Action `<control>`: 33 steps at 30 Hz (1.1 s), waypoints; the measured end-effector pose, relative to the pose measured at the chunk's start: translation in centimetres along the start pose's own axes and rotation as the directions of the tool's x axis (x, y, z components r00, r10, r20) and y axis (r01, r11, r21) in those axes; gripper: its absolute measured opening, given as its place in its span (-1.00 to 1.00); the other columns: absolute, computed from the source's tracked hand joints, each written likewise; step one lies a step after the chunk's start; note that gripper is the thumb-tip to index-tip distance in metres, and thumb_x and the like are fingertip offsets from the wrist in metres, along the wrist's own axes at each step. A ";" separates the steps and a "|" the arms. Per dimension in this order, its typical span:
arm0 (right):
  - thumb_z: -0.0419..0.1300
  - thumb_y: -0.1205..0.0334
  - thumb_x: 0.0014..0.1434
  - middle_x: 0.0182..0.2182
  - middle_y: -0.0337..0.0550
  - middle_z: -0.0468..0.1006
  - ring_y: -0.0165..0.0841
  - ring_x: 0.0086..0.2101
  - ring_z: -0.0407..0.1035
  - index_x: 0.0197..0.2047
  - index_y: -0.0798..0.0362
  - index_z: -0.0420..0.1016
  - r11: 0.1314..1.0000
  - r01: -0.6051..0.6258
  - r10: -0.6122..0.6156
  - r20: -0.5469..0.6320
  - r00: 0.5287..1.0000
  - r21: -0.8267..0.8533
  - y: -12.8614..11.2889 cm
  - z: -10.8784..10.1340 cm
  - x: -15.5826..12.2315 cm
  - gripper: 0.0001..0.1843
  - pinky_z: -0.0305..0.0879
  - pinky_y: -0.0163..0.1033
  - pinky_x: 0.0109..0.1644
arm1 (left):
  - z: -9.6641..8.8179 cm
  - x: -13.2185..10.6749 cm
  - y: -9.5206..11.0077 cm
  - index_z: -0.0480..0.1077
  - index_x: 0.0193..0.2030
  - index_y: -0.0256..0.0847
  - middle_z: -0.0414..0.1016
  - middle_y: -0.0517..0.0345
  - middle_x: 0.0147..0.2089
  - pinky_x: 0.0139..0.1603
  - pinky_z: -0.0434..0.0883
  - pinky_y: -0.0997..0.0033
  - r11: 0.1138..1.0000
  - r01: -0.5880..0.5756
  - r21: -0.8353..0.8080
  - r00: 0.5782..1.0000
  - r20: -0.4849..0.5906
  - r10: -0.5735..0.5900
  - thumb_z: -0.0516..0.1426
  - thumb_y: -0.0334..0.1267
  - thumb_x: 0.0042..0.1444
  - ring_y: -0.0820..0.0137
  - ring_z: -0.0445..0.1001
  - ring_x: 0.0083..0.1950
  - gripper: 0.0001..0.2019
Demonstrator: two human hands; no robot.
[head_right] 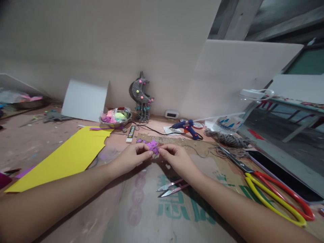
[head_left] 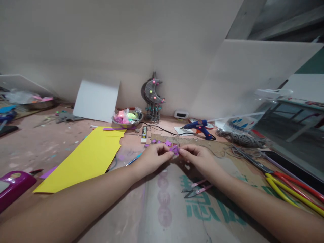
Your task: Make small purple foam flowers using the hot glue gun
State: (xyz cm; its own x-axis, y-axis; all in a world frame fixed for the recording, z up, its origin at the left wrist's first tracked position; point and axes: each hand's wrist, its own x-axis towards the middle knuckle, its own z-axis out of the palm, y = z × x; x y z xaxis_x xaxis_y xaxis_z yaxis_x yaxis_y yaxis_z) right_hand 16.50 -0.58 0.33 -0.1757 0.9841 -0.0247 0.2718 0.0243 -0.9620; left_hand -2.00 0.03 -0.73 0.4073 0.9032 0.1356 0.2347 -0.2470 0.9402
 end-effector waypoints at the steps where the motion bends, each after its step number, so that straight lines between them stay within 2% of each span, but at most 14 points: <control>1: 0.23 -0.08 -0.05 -0.63 -0.31 0.36 -0.50 -0.65 0.18 -0.39 0.09 0.44 1.000 0.006 -0.006 0.000 1.000 0.004 0.0 -0.1 0.1 -0.63 0.10 -0.36 -0.58 | 0.1 0.0 0.0 0.38 -0.39 -0.28 0.39 0.21 -0.44 -0.36 0.27 0.50 1.000 -0.011 0.002 1.000 0.018 0.011 0.10 -0.14 0.05 0.46 0.34 -0.39 -0.79; 4: 0.21 -0.07 0.00 -0.59 -0.28 0.42 -0.46 -0.59 0.26 -0.41 0.08 0.40 0.999 0.042 -0.042 0.023 0.999 -0.016 -0.1 -0.4 0.0 -0.65 0.17 -0.35 -0.50 | 0.2 -0.1 -0.1 0.40 -0.20 -0.26 0.47 0.13 -0.28 -0.26 0.34 0.45 0.999 -0.036 -0.033 0.999 0.023 0.037 0.09 -0.25 0.07 0.41 0.41 -0.28 -0.81; 7: 0.17 -0.05 0.05 -0.59 -0.27 0.40 -0.47 -0.58 0.25 -0.44 0.09 0.38 0.992 0.081 -0.067 0.143 0.987 -0.094 -0.8 -0.3 -0.6 -0.66 0.14 -0.36 -0.51 | 0.2 -0.2 -0.2 0.25 0.10 -0.17 0.43 0.04 -0.02 -0.16 0.38 0.39 0.991 -0.119 -0.069 0.993 -0.009 0.118 0.08 -0.35 0.07 0.36 0.44 -0.13 -0.60; 8: 0.15 -0.05 0.07 -0.60 -0.28 0.38 -0.48 -0.59 0.22 -0.45 0.10 0.37 0.987 0.097 -0.072 0.190 0.979 -0.128 -1.0 -0.3 -0.8 -0.66 0.11 -0.37 -0.53 | 0.2 -0.2 -0.1 0.25 0.12 -0.14 0.38 0.02 0.07 -0.10 0.37 0.37 0.983 -0.170 -0.064 0.985 0.000 0.170 0.08 -0.38 0.07 0.34 0.41 -0.04 -0.57; 10: 0.11 -0.01 0.11 -0.61 -0.29 0.33 -0.48 -0.59 0.19 -0.46 0.10 0.38 0.966 0.153 -0.097 0.260 0.961 -0.208 -1.5 -0.1 -1.2 -0.67 0.09 -0.36 -0.52 | 0.2 -0.3 -0.1 0.36 -0.02 -0.15 0.32 0.04 0.15 0.03 0.32 0.36 0.963 -0.266 -0.043 0.963 0.037 0.268 0.07 -0.42 0.06 0.32 0.33 0.11 -0.68; 11: 0.11 0.01 0.12 -0.60 -0.28 0.33 -0.48 -0.56 0.19 -0.47 0.10 0.38 0.952 0.190 -0.118 0.285 0.951 -0.240 -1.7 -0.1 -1.3 -0.68 0.10 -0.36 -0.49 | 0.2 -0.3 -0.1 0.41 -0.14 -0.18 0.34 0.04 0.13 0.07 0.29 0.36 0.957 -0.288 -0.035 0.956 0.053 0.289 0.07 -0.43 0.05 0.31 0.31 0.14 -0.77; 13: 0.09 0.05 0.14 -0.56 -0.28 0.33 -0.47 -0.53 0.20 -0.47 0.10 0.37 0.934 0.227 -0.131 0.326 0.936 -0.275 -1.8 -0.3 -1.3 -0.70 0.12 -0.37 -0.46 | 0.2 -0.3 -0.1 0.41 -0.31 -0.22 0.42 0.04 0.03 0.06 0.29 0.35 0.966 -0.257 -0.031 0.964 0.070 0.258 0.06 -0.43 0.03 0.30 0.34 0.10 -0.87; 16: 0.06 0.08 0.17 -0.57 -0.30 0.33 -0.49 -0.56 0.19 -0.44 0.08 0.33 0.938 0.190 -0.085 0.341 0.936 -0.289 -2.0 -0.7 -1.1 -0.73 0.12 -0.38 -0.48 | 0.3 -0.3 0.0 0.34 -0.41 -0.24 0.43 0.05 -0.02 -0.04 0.33 0.36 0.987 -0.149 -0.058 0.986 0.062 0.153 0.04 -0.45 -0.01 0.32 0.41 -0.02 -0.91; 19: 0.04 0.12 0.17 -0.55 -0.28 0.38 -0.46 -0.51 0.26 -0.45 0.08 0.34 0.897 0.247 -0.124 0.328 0.936 -0.366 -2.4 -1.3 -0.9 -0.75 0.17 -0.37 -0.43 | 0.1 -0.4 0.5 0.28 -0.48 -0.24 0.40 0.05 -0.05 -0.04 0.31 0.37 0.988 -0.148 -0.050 0.987 0.060 0.150 0.04 -0.43 0.00 0.33 0.39 -0.02 -0.91; 22: 0.04 0.15 0.16 -0.52 -0.23 0.44 -0.41 -0.45 0.31 -0.45 0.08 0.38 0.820 0.310 -0.185 0.290 0.939 -0.481 -2.9 -1.5 -1.0 -0.76 0.20 -0.34 -0.37 | -0.1 -0.5 0.9 0.25 -0.51 -0.23 0.38 0.06 -0.14 0.00 0.26 0.36 0.980 -0.198 0.025 0.979 0.056 0.197 0.03 -0.34 0.07 0.33 0.35 -0.03 -0.85; 27: 0.01 0.19 0.17 -0.52 -0.21 0.48 -0.40 -0.46 0.33 -0.46 0.07 0.41 0.714 0.365 -0.307 0.201 0.930 -0.598 -2.8 -1.3 -1.5 -0.75 0.21 -0.32 -0.37 | 0.1 -0.5 0.7 0.24 -0.48 -0.22 0.35 0.14 -0.28 -0.10 0.26 0.39 0.972 -0.207 0.109 0.978 0.041 0.204 -0.01 -0.27 0.14 0.39 0.34 -0.17 -0.81; 30: 0.01 0.21 0.16 -0.53 -0.21 0.48 -0.39 -0.46 0.34 -0.48 0.07 0.40 0.679 0.394 -0.374 0.169 0.912 -0.620 -2.2 -1.2 -1.5 -0.75 0.22 -0.32 -0.36 | 0.2 -0.5 0.7 0.26 -0.45 -0.22 0.34 0.17 -0.33 -0.17 0.25 0.43 0.966 -0.205 0.156 0.979 0.051 0.199 -0.01 -0.27 0.15 0.41 0.32 -0.23 -0.82; 33: 0.01 0.20 0.16 -0.52 -0.21 0.48 -0.38 -0.45 0.35 -0.46 0.07 0.41 0.677 0.373 -0.365 0.152 0.919 -0.634 -1.6 -1.2 -1.5 -0.76 0.22 -0.31 -0.36 | 0.3 -0.6 0.7 0.26 -0.44 -0.23 0.33 0.19 -0.37 -0.25 0.23 0.46 0.966 -0.194 0.169 0.981 0.039 0.190 -0.02 -0.24 0.16 0.43 0.31 -0.27 -0.81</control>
State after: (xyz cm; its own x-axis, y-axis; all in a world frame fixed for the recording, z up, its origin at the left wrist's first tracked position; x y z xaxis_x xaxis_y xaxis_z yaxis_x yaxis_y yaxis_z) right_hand 17.44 -1.84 2.19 -0.4039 0.8686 0.2869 0.7183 0.4954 -0.4885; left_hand -1.84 -0.76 -0.21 0.4783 0.8254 0.2999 0.2972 -0.4734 0.8292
